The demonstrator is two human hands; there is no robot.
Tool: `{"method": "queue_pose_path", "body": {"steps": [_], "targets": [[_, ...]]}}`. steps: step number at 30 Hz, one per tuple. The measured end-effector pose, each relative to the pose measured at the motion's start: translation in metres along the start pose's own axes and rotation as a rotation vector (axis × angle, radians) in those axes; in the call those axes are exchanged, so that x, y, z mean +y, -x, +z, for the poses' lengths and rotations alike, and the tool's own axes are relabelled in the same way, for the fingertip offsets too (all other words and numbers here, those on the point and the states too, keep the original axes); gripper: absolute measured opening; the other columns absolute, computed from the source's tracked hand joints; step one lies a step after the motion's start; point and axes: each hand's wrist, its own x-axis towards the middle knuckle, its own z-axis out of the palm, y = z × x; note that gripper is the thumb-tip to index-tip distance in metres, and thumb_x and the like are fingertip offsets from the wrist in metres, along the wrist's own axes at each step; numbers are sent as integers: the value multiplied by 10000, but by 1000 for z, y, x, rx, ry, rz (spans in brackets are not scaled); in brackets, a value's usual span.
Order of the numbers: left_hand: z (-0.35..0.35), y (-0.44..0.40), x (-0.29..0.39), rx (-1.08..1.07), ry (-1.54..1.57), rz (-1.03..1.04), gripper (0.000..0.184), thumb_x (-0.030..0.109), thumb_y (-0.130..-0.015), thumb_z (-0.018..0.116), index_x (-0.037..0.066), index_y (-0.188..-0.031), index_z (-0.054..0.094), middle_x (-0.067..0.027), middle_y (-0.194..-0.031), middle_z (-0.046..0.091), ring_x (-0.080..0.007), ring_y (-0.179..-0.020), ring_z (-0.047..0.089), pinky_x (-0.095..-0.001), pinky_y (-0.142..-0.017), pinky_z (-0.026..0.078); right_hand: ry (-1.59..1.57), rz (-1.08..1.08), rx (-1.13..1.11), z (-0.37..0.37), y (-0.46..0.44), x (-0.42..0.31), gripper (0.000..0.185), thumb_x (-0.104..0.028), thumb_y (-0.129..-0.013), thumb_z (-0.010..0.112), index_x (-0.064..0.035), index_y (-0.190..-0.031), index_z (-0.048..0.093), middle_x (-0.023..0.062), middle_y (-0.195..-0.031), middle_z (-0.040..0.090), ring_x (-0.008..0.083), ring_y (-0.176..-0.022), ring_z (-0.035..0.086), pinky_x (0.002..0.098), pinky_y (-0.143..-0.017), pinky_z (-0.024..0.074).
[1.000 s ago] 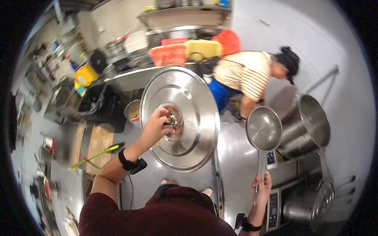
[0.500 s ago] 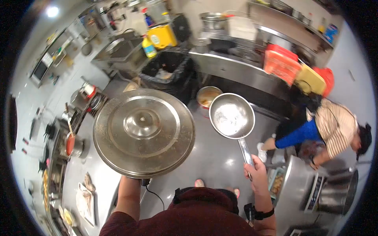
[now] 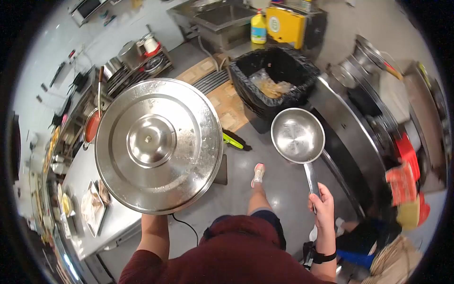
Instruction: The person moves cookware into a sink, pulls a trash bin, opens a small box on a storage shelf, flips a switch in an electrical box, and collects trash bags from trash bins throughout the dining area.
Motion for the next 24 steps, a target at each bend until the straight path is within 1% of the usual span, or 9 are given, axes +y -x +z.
{"method": "queue_pose_path", "body": {"steps": [4, 6, 9, 10, 13, 16, 17, 18, 24], "targets": [[40, -54, 0, 105, 39, 71, 224, 180, -764, 602, 39, -930, 550, -35, -981, 541, -153, -859, 538, -280, -722, 458, 49, 19, -116, 12, -136, -34, 340, -113, -775, 576, 19, -1068, 462, -13, -634, 468, 42, -469, 411, 176, -410, 317], [65, -85, 7, 137, 49, 101, 224, 182, -767, 599, 40, -933, 549, -34, -980, 540, -153, -859, 538, -280, -722, 459, 56, 10, -167, 25, -188, -58, 343, -94, -778, 563, 20, -1085, 460, -18, -652, 472, 33, -476, 410, 170, -409, 311], [89, -117, 18, 173, 76, 142, 224, 186, -772, 593, 42, -938, 547, -34, -979, 540, -153, -858, 538, -281, -722, 459, 172, 41, -165, 52, -254, -99, 328, -104, -784, 538, 17, -1078, 456, -20, -637, 462, 35, -466, 409, 166, -409, 320], [94, -125, 20, 185, 87, 146, 225, 187, -773, 592, 42, -939, 546, -33, -979, 540, -153, -858, 538, -281, -723, 459, 153, 23, -219, 53, -276, -104, 325, -89, -788, 530, 22, -1083, 454, -20, -647, 466, 33, -479, 417, 166, -415, 324], [99, -140, 25, 241, 105, 169, 225, 190, -778, 586, 44, -944, 545, -33, -978, 540, -153, -858, 538, -281, -723, 459, 125, 30, -300, 77, -331, -128, 298, -88, -785, 536, 14, -1055, 463, -13, -658, 482, 33, -483, 426, 170, -413, 335], [104, -161, 31, 273, 125, 184, 226, 194, -782, 581, 46, -949, 543, -32, -977, 540, -154, -857, 538, -281, -724, 459, 79, 44, -285, 96, -376, -133, 258, -94, -774, 563, -13, -1002, 474, 4, -668, 511, 45, -468, 440, 177, -411, 351], [106, -167, 31, 275, 128, 189, 226, 195, -784, 579, 47, -950, 542, -32, -976, 540, -154, -857, 538, -281, -724, 460, 60, 83, -281, 99, -384, -134, 271, -95, -765, 576, -14, -1002, 473, 9, -668, 513, 55, -469, 448, 181, -411, 354], [108, -176, 35, 277, 133, 192, 226, 196, -785, 577, 48, -952, 541, -32, -976, 540, -154, -857, 538, -281, -724, 460, 27, 83, -321, 103, -395, -134, 269, -87, -760, 579, -10, -996, 475, 12, -667, 512, 62, -466, 452, 184, -410, 357], [120, -280, 60, 265, 155, 194, 228, 203, -794, 567, 52, -962, 538, -31, -974, 540, -154, -856, 539, -281, -725, 460, 0, 188, -378, 155, -469, -134, 217, -61, -788, 549, -14, -995, 504, -21, -644, 495, 47, -485, 450, 179, -415, 338]]}}
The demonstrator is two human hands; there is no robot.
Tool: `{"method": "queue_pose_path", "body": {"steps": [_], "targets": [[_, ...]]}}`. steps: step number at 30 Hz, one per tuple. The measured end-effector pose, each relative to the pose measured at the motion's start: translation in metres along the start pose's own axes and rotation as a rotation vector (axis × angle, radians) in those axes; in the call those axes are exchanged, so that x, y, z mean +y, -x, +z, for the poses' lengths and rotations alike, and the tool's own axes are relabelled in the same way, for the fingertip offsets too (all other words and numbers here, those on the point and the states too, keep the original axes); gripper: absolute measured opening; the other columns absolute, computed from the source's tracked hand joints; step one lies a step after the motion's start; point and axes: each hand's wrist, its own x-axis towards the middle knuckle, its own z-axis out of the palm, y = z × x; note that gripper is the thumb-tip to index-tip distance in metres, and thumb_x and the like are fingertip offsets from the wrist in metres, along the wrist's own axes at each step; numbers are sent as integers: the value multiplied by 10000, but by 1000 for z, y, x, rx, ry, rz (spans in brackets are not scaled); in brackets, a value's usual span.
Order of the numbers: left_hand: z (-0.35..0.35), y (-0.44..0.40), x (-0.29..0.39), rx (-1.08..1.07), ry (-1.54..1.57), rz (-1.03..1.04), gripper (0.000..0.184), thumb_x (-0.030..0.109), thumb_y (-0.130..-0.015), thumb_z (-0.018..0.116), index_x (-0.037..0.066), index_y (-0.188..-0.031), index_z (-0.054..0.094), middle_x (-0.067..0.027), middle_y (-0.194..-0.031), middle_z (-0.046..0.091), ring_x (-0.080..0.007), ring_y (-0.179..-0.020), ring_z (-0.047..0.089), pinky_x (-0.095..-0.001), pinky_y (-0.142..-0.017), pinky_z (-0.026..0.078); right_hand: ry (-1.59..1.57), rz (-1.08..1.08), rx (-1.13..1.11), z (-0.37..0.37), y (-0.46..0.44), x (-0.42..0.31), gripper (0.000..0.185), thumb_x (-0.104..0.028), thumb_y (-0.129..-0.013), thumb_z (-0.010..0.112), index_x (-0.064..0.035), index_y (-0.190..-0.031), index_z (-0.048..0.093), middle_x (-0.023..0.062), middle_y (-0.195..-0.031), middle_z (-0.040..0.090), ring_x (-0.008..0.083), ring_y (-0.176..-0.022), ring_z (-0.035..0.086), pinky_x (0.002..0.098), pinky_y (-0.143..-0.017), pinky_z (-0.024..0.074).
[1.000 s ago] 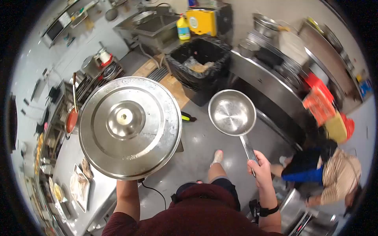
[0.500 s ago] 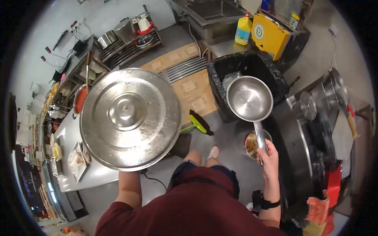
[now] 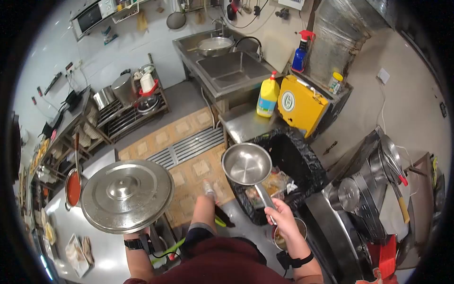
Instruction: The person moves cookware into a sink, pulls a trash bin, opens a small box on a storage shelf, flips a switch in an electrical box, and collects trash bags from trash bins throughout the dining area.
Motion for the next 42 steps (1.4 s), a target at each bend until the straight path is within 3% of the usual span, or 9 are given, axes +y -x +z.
{"method": "queue_pose_path", "body": {"steps": [6, 13, 15, 22, 27, 28, 29, 33, 42], "targets": [[37, -175, 4, -45, 79, -50, 230, 211, -803, 556, 56, -971, 534, -29, -971, 540, -155, -855, 539, -281, -726, 461, 29, 44, 65, 73, -117, -32, 231, -67, -790, 557, -8, -1008, 507, -17, -654, 495, 49, -475, 434, 177, -417, 338], [199, -443, 89, -284, 95, -115, 232, 219, -814, 544, 60, -982, 529, -28, -969, 540, -156, -854, 539, -282, -728, 461, 100, 139, 104, 198, -350, -115, 125, -59, -775, 539, -24, -890, 504, 12, -649, 501, 74, -508, 465, 194, -441, 367], [241, -485, 120, -333, 76, -118, 233, 221, -817, 540, 61, -986, 528, -28, -968, 540, -156, -854, 539, -282, -728, 462, -2, 150, 100, 229, -383, -150, 473, -72, -772, 559, 41, -1172, 334, 28, -702, 510, 91, -562, 488, 214, -466, 384], [324, -620, 177, -408, 51, -90, 236, 229, -827, 528, 66, -997, 524, -26, -965, 540, -156, -853, 539, -282, -729, 462, -33, 105, 2, 280, -535, -175, 199, -76, -785, 534, 1, -967, 510, 20, -684, 517, 64, -527, 474, 194, -442, 386], [424, -774, 204, -512, -21, -26, 238, 235, -835, 519, 69, -1005, 520, -25, -964, 540, -157, -852, 539, -282, -730, 463, -73, 113, 45, 314, -675, -202, 149, -81, -790, 536, 2, -910, 506, 27, -687, 526, 66, -507, 471, 192, -439, 381], [445, -809, 208, -511, -57, -31, 244, 277, -884, 417, 113, -1048, 491, -34, -938, 539, -161, -837, 542, -290, -736, 468, -59, 105, 27, 321, -706, -212, 146, -79, -789, 537, 5, -904, 505, 29, -691, 528, 68, -508, 471, 191, -441, 382], [479, -834, 215, -560, 15, -161, 206, 238, -869, 448, 112, -1022, 502, -36, -928, 539, -163, -818, 547, -296, -723, 471, -52, 97, 7, 327, -735, -220, 144, -78, -788, 538, 8, -898, 503, 31, -695, 531, 70, -509, 472, 191, -442, 382], [557, -982, 233, -483, -260, -2, 217, 235, -860, 469, 69, -993, 514, -78, -936, 560, -200, -870, 542, -344, -775, 455, -24, -36, 1, 362, -835, -280, 467, -52, -772, 558, 79, -1190, 395, 11, -763, 543, 51, -558, 457, 189, -474, 370], [756, -1215, 232, -629, -685, 13, 194, 281, -793, 575, 91, -806, 536, 16, -755, 535, -68, -684, 490, -200, -608, 405, 56, -73, 270, 419, -990, -382, 368, -21, -771, 540, 5, -1136, 497, -32, -680, 495, 42, -524, 423, 189, -466, 349]]}}
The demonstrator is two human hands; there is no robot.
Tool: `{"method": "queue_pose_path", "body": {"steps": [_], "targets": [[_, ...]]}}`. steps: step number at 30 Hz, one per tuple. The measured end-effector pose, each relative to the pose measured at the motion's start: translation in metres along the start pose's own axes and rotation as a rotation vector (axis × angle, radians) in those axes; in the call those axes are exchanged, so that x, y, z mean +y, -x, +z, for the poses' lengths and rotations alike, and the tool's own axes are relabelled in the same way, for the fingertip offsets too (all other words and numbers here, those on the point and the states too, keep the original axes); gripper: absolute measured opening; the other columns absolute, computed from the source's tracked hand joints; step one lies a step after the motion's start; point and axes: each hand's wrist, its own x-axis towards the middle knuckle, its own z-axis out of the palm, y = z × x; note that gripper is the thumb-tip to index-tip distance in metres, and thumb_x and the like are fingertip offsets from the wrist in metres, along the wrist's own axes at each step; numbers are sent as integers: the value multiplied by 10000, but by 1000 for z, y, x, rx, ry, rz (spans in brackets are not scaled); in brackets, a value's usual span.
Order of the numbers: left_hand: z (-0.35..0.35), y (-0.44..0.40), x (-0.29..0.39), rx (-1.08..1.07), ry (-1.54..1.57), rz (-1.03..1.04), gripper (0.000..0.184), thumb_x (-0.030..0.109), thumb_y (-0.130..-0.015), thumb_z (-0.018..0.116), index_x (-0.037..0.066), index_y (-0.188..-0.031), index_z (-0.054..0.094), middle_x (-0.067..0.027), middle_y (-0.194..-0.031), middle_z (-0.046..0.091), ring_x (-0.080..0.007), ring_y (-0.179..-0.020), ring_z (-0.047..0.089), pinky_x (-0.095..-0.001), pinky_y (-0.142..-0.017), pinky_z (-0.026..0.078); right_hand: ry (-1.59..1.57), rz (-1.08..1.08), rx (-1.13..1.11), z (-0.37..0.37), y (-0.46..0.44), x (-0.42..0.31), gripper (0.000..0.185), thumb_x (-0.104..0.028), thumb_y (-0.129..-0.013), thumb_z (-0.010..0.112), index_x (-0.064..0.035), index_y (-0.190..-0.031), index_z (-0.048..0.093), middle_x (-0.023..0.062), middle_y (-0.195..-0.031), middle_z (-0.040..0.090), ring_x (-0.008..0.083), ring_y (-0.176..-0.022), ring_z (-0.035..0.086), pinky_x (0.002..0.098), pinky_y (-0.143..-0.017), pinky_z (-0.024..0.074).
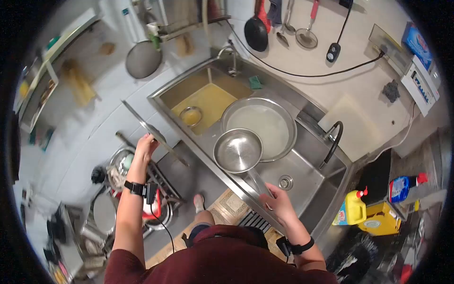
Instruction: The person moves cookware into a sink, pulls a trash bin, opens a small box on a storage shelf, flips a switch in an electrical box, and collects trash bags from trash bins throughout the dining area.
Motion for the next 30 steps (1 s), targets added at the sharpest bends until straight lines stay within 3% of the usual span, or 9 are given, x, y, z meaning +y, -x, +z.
{"method": "queue_pose_path", "body": {"steps": [11, 15, 17, 18, 20, 21, 22, 25, 30], "targets": [[67, -373, -44, -438, -295, -246, 239, 296, -731, 658, 83, -760, 553, 17, -682, 523, -74, -586, 455, -211, -519, 358, -523, -80, 363, 125, -114, -13, 475, 0, -737, 569, -8, -1197, 452, -15, -718, 530, 52, -524, 429, 174, -484, 358], [101, -424, -79, -321, -422, -394, 269, 264, -770, 634, 57, -658, 504, 5, -580, 429, -99, -486, 397, -220, -462, 353, -533, -98, 515, 155, -127, -32, 470, 15, -730, 564, -9, -1189, 462, -1, -830, 558, 51, -545, 443, 180, -485, 377], [99, -451, -101, -522, -557, -516, 254, 240, -795, 602, 51, -664, 494, -25, -642, 413, -107, -538, 393, -250, -502, 358, -535, -81, 574, 164, -132, -36, 461, 21, -723, 570, -17, -1174, 481, 3, -873, 566, 46, -563, 453, 179, -487, 384], [84, -472, -138, -640, -513, -380, 237, 225, -799, 595, 44, -681, 499, -32, -642, 409, -107, -524, 377, -256, -493, 354, -525, -61, 604, 167, -133, -40, 460, 23, -722, 572, -21, -1172, 486, 2, -875, 567, 45, -566, 455, 178, -489, 385], [83, -482, -166, -607, -519, -431, 201, 194, -803, 583, 23, -728, 508, -45, -662, 416, -109, -512, 353, -266, -477, 348, -520, -29, 652, 171, -135, -44, 454, 31, -720, 576, -38, -1162, 501, -7, -855, 566, 41, -577, 461, 178, -500, 389], [89, -476, -160, -447, -578, -607, 187, 178, -804, 580, 9, -760, 511, -53, -681, 427, -113, -513, 344, -270, -469, 347, -519, -19, 678, 171, -137, -44, 453, 33, -721, 575, -40, -1162, 502, -11, -843, 563, 39, -578, 460, 178, -502, 389], [83, -487, -173, -481, -551, -680, 172, 175, -811, 568, 13, -810, 507, -44, -700, 428, -124, -516, 342, -287, -464, 347, -517, -10, 698, 171, -140, -42, 451, 35, -722, 574, -42, -1161, 503, -14, -832, 561, 38, -579, 459, 179, -504, 389], [88, -477, -176, -326, -465, -674, 168, 191, -829, 543, 27, -816, 508, -34, -751, 434, -145, -548, 352, -293, -447, 314, -518, 9, 760, 171, -152, -49, 439, 30, -730, 572, -42, -1158, 504, -25, -786, 551, 31, -578, 456, 177, -509, 386], [73, -468, -145, -435, -41, -485, 317, 282, -843, 519, 49, -1057, 495, -56, -969, 522, -136, -860, 492, -251, -747, 387, -427, 61, 814, 162, -169, -56, 444, -11, -745, 586, -45, -1177, 489, -35, -749, 543, 30, -557, 434, 168, -498, 369]]}}
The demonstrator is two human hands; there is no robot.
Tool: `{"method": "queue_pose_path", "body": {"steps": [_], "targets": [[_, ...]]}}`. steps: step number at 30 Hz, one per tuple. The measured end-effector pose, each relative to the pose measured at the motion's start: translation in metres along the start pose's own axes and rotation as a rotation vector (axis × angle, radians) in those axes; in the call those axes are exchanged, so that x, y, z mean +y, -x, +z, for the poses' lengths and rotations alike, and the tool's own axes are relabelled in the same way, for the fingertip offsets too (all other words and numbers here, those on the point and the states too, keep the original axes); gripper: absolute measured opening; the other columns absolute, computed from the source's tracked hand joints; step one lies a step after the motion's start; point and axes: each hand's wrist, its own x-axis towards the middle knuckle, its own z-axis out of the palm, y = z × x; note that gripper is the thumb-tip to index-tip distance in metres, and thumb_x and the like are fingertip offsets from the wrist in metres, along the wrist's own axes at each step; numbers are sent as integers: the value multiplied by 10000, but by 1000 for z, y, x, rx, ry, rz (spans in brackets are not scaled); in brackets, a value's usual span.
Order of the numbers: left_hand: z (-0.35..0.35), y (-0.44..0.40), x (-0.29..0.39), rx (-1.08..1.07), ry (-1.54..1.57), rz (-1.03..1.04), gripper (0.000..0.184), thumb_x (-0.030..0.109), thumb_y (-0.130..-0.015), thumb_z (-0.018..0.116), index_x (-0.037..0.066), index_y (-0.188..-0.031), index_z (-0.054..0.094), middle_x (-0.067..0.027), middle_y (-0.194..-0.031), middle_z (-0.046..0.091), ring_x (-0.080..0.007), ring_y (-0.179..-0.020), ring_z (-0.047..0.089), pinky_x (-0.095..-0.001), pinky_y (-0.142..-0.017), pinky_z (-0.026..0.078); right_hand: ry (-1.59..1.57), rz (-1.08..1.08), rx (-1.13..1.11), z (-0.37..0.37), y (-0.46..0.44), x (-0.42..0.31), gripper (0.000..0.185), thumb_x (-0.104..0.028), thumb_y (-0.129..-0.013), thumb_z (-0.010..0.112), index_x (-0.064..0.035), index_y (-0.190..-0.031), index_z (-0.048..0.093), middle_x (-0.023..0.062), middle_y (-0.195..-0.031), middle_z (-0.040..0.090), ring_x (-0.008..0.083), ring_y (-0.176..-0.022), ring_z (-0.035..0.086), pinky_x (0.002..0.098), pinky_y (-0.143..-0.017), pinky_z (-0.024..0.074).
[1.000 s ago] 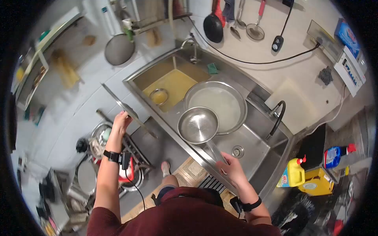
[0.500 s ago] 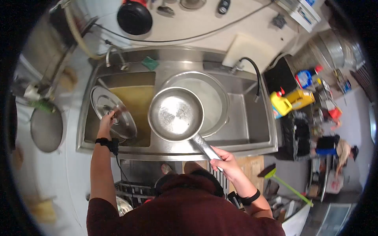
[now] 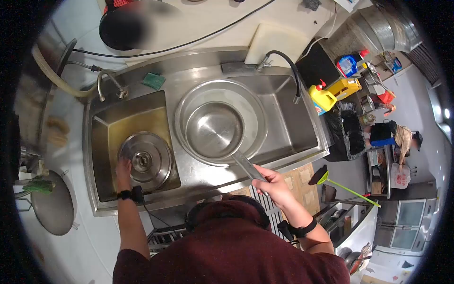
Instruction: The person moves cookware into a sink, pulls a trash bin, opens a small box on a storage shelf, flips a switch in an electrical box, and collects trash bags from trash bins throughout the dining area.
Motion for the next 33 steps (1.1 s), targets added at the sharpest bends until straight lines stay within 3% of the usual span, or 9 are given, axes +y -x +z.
{"method": "queue_pose_path", "body": {"steps": [1, 7, 11, 15, 21, 24, 27, 30, 33], "targets": [[1, 8, 4, -23, 19, 42, 358, 300, -846, 515, 54, -1105, 493, -61, -1012, 539, -134, -922, 520, -243, -807, 402, 47, -5, 16, 5, -4, -3, 443, -20, -749, 586, -44, -1180, 486, -36, -741, 541, 29, -554, 429, 168, -495, 366], [4, 108, 8, 21, -86, 54, 281, 364, -827, 541, 86, -855, 510, 14, -681, 523, -114, -615, 502, -255, -579, 415, 123, -19, -418, 68, -59, -6, 416, -72, -793, 520, -28, -1200, 447, -29, -719, 489, 38, -577, 422, 189, -504, 370], [-9, 147, -11, 153, 276, -86, 294, 404, -822, 533, 112, -817, 499, -3, -655, 496, -128, -596, 488, -252, -564, 414, -222, 278, -464, 143, -96, 13, 317, -88, -787, 523, 22, -1082, 484, 33, -741, 506, 103, -632, 488, 223, -548, 419], [-28, 173, -24, 169, 350, -81, 291, 396, -821, 534, 109, -863, 505, -9, -721, 507, -146, -634, 489, -275, -586, 426, -356, 439, -345, 213, -150, 68, 57, -59, -777, 505, -33, -764, 457, 78, -723, 510, 172, -629, 529, 296, -593, 471], [-26, 190, -30, 176, 269, -109, 245, 326, -851, 496, 101, -945, 514, -5, -750, 498, -128, -680, 479, -250, -605, 409, -437, 460, -327, 258, -183, 138, 216, -30, -791, 481, 6, -1001, 446, 114, -792, 511, 248, -712, 576, 338, -649, 498], [-5, 190, -23, 152, 201, -109, 265, 306, -849, 481, 99, -1014, 505, 3, -779, 491, -116, -704, 473, -257, -633, 400, -395, 531, -425, 233, -157, 132, 356, -64, -820, 473, 15, -1159, 398, 109, -877, 538, 238, -763, 586, 333, -691, 498], [42, 198, -13, 83, 38, -10, 254, 290, -851, 497, 91, -1008, 507, 24, -719, 468, -93, -649, 464, -236, -607, 394, -237, 405, -814, 161, -127, 97, 485, -97, -802, 525, 0, -1240, 340, 136, -993, 546, 231, -815, 590, 331, -689, 506], [88, 191, -16, -159, 54, -1, 176, 266, -864, 502, 100, -808, 483, 46, -609, 380, -60, -522, 377, -208, -501, 335, -149, 281, -700, 72, -94, 67, 435, -127, -805, 532, 28, -1189, 398, 125, -986, 566, 214, -822, 591, 304, -721, 494], [159, 211, -5, -374, 178, -80, 332, 319, -876, 475, 134, -629, 353, 52, -530, 278, -60, -461, 273, -223, -443, 257, -175, 160, -315, -20, -70, 68, 305, -156, -832, 492, -23, -1106, 498, 71, -947, 592, 150, -765, 586, 250, -695, 489]]}}
